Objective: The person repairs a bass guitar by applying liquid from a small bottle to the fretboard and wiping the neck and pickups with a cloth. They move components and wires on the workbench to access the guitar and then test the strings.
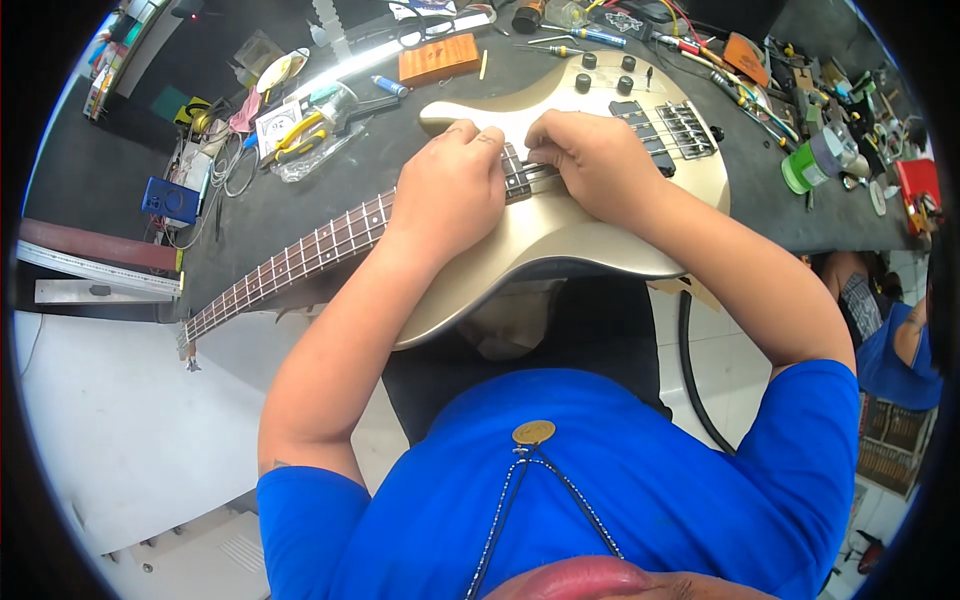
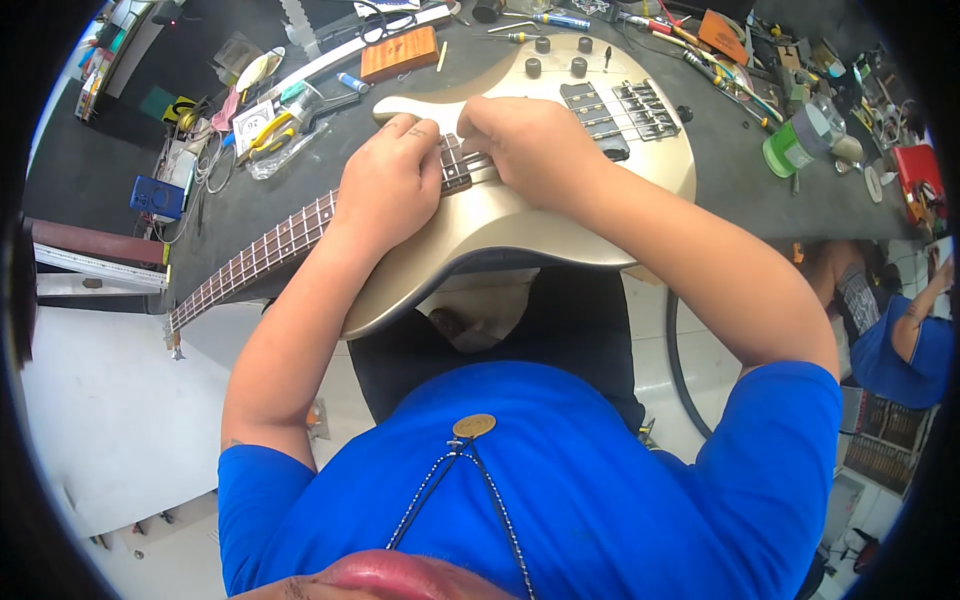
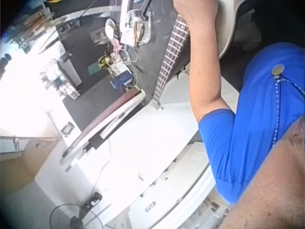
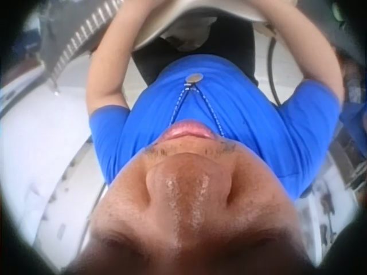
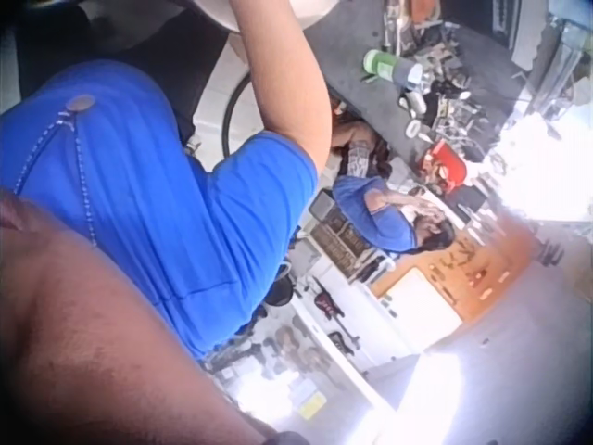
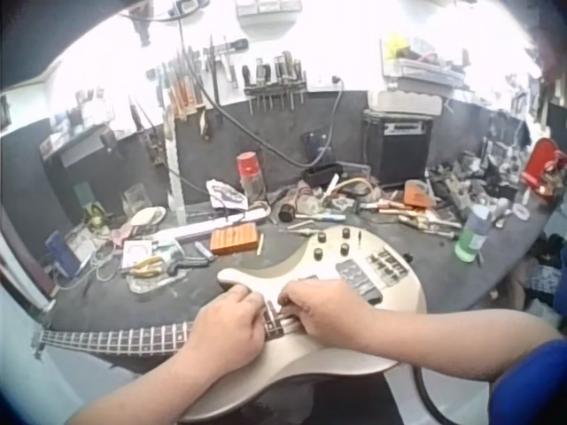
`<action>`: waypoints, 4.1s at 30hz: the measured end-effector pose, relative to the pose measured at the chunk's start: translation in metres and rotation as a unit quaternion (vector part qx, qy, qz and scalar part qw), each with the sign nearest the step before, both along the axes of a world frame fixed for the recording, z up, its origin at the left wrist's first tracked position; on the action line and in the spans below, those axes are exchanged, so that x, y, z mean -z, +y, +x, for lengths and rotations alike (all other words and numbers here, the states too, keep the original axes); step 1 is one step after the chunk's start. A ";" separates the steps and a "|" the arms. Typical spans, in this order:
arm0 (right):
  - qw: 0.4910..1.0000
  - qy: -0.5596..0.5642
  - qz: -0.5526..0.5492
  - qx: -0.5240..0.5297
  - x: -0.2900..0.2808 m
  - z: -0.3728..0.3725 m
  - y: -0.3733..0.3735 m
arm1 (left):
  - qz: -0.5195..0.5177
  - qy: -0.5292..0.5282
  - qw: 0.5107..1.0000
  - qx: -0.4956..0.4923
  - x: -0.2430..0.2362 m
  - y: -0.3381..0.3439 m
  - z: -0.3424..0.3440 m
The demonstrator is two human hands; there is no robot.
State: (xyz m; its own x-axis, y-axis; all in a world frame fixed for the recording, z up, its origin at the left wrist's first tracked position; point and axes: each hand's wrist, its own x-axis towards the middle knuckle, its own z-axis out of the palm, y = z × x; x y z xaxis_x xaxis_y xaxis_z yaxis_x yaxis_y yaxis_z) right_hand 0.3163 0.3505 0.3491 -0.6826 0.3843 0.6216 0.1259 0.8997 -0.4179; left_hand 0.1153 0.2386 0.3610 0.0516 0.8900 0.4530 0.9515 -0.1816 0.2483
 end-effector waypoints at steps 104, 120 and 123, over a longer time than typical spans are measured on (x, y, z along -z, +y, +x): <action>0.981 -0.154 0.022 0.117 -0.024 -0.023 -0.016 | 0.008 0.007 1.000 -0.005 0.005 -0.004 0.001; 0.983 -0.095 0.151 -0.040 -0.021 0.009 -0.003 | 0.012 0.012 1.000 -0.003 0.003 -0.004 0.001; 0.981 -0.067 0.173 -0.056 -0.019 0.009 -0.004 | 0.012 0.007 1.000 -0.004 0.003 -0.003 0.000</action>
State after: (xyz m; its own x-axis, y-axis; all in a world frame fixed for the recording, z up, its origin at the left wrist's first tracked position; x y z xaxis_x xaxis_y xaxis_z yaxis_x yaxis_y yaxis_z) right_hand 0.3254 0.3468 0.3684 -0.7927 0.0835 0.6039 0.0510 0.9962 -0.0709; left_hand 0.1156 0.2356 0.3577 0.0503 0.8796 0.4731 0.9564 -0.1789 0.2309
